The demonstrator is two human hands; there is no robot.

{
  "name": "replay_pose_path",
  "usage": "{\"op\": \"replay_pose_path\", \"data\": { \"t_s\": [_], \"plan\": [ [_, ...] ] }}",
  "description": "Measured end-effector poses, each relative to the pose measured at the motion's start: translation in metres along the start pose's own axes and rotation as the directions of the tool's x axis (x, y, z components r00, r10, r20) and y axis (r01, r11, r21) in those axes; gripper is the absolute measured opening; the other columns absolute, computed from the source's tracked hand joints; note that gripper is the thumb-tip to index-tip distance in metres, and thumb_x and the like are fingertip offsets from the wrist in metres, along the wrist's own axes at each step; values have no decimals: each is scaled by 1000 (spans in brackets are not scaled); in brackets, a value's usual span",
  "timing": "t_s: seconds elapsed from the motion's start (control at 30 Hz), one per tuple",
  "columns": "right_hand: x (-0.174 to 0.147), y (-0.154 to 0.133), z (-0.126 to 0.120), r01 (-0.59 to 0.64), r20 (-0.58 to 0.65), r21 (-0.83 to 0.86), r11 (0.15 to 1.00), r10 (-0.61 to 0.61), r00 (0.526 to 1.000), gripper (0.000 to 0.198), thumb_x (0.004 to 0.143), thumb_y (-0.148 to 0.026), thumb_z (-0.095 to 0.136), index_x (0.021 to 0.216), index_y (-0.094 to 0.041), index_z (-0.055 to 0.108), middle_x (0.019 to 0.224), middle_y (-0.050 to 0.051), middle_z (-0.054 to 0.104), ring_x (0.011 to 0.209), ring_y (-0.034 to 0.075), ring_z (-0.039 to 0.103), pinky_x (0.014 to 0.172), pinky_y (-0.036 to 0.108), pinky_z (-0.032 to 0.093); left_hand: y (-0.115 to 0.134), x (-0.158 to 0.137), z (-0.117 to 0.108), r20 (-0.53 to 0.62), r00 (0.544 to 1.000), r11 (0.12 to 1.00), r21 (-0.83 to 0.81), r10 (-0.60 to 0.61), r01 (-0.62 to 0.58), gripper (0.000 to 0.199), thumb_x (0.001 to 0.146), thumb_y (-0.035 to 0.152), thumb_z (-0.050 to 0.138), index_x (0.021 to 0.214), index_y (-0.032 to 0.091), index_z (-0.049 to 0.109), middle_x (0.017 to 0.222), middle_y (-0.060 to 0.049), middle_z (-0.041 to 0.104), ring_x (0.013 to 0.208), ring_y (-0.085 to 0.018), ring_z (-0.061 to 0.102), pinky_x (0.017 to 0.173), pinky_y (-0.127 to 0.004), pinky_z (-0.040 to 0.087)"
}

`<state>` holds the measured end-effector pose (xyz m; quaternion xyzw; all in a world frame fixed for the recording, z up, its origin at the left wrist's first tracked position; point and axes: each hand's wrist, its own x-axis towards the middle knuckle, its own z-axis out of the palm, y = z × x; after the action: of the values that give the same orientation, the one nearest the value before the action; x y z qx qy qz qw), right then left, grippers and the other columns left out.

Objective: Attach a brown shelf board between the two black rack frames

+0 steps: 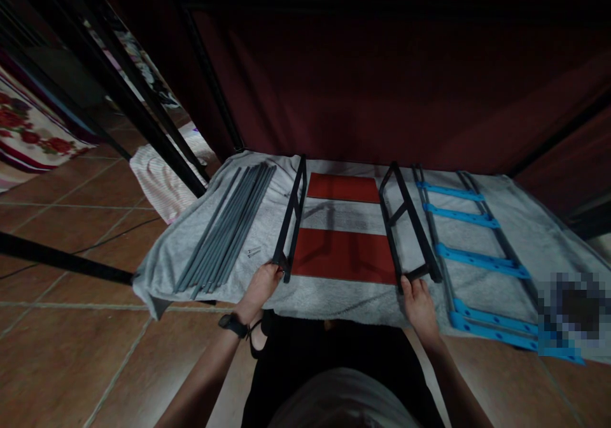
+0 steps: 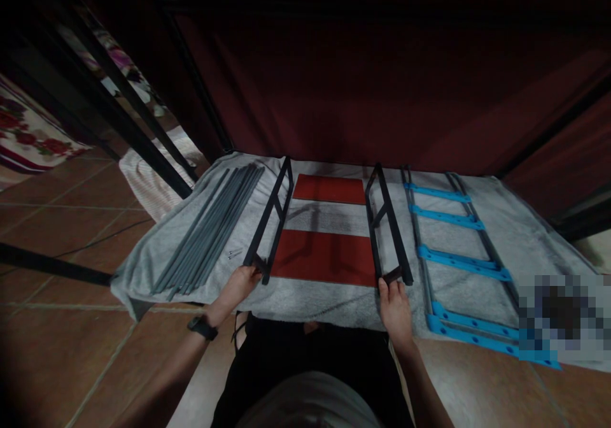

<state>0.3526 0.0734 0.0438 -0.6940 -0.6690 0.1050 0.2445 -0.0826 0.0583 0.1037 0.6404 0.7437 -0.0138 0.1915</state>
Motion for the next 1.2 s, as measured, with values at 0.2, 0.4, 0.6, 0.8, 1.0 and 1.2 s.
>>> {"op": "replay_pose_path", "data": {
  "t_s": [0.2, 0.4, 0.6, 0.8, 1.0, 1.2],
  "plan": [
    [0, -1, -1, -7, -12, 0, 1000, 7, 1000, 61, 98, -61, 19, 103, -17, 61, 106, 18, 62, 100, 33, 61, 89, 49, 49, 2, -1, 2, -8, 1000, 1000, -4, -17, 17, 23, 96, 21, 48, 101, 13, 70, 103, -15, 72, 99, -23, 70, 88, -30, 51],
    [-1, -2, -3, -10, 19, 30, 1000, 9, 1000, 57, 97, -57, 23, 109, -16, 61, 108, 18, 62, 105, 34, 60, 93, 49, 47, 1, 2, 4, -35, 999, 996, -85, 12, -15, 19, 92, 15, 52, 101, 13, 70, 103, -14, 73, 101, -22, 69, 87, -28, 49],
    [-2, -1, -5, -12, 41, 78, 997, 9, 999, 52, 95, -56, 29, 113, -18, 59, 111, 18, 62, 110, 36, 57, 96, 52, 45, -2, 5, 6, -69, 996, 961, -273, -51, 30, 12, 86, 12, 59, 91, 13, 71, 94, -12, 73, 95, -23, 69, 80, -28, 47],
    [2, -8, -14, -79, 64, 44, 996, 76, 995, 50, 97, -51, 23, 99, -17, 60, 104, 21, 63, 101, 36, 61, 89, 50, 47, -6, 10, 15, -60, 987, 748, -659, -150, 74, 12, 75, 8, 61, 72, 17, 69, 65, -1, 66, 67, -15, 64, 64, -23, 44],
    [6, -14, -19, -127, 61, -23, 992, 129, 990, 52, 96, -51, 22, 96, -16, 60, 99, 22, 64, 91, 35, 63, 82, 47, 46, 0, 12, 21, 95, 963, 254, -954, -252, 161, 11, 66, 6, 67, 63, 16, 64, 58, 0, 63, 54, -12, 59, 58, -24, 49],
    [7, -14, -16, -117, 25, 36, 992, 117, 993, 50, 96, -47, 23, 99, -16, 62, 99, 22, 64, 96, 35, 63, 83, 47, 46, 7, 3, 12, 130, 943, 146, -972, -307, 182, 16, 65, 15, 81, 74, 13, 68, 60, -2, 66, 58, -15, 63, 61, -26, 53]
  ]
}}
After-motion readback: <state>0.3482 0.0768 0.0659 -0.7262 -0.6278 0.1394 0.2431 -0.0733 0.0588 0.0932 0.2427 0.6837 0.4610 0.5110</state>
